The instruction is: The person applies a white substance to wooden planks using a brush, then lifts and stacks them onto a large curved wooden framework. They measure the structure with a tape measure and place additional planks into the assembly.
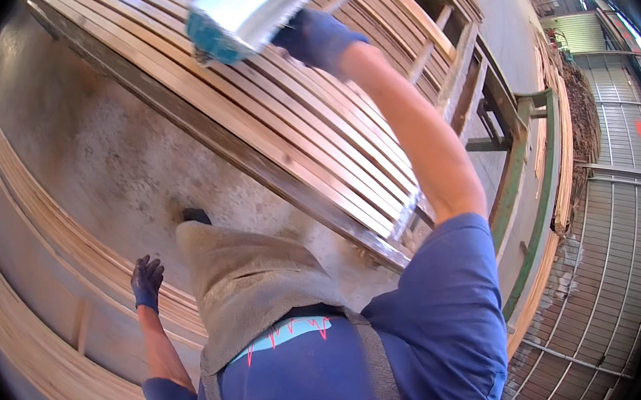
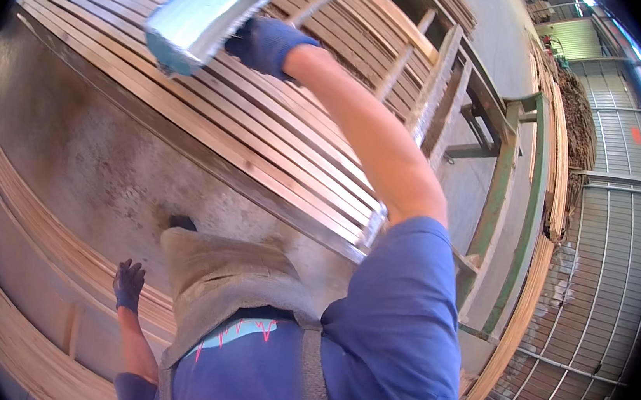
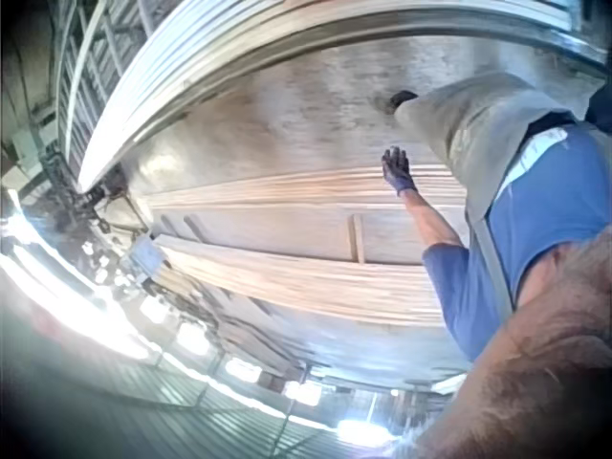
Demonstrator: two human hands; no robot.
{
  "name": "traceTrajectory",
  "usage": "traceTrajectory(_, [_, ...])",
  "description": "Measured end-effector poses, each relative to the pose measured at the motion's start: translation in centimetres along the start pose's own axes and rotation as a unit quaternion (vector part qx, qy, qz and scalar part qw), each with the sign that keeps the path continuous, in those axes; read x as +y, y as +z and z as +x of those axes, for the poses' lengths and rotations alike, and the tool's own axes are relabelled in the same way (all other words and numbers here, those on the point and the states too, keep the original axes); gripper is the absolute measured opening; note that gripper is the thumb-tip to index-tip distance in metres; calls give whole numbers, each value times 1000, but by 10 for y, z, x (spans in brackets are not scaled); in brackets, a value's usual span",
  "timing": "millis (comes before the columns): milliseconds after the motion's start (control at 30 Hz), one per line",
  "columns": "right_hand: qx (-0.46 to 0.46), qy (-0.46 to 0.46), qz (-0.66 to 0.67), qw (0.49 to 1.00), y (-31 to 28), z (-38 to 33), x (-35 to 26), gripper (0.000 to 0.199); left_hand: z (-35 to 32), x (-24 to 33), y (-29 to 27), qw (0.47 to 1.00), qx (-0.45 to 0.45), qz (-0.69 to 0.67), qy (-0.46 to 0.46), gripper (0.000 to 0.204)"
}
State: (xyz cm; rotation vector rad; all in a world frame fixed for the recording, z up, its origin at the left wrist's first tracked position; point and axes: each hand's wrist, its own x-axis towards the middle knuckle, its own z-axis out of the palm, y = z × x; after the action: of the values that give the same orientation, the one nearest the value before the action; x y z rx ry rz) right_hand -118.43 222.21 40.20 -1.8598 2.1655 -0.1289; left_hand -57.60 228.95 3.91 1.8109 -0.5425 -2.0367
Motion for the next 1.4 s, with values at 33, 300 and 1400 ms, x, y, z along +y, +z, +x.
traceTrajectory(33, [-10, -23, -33, 999, -5, -45, 24, 28, -32, -23, 1, 999, -14, 24, -22, 52])
traceTrajectory(300, [59, 28, 11, 998, -20, -444, 169, 31, -128, -195, 61, 964, -85, 203, -150, 45])
traceTrajectory(1400, [161, -125, 18, 979, -3, 151, -144, 35, -48, 13, -6, 999, -32, 41, -4, 45])
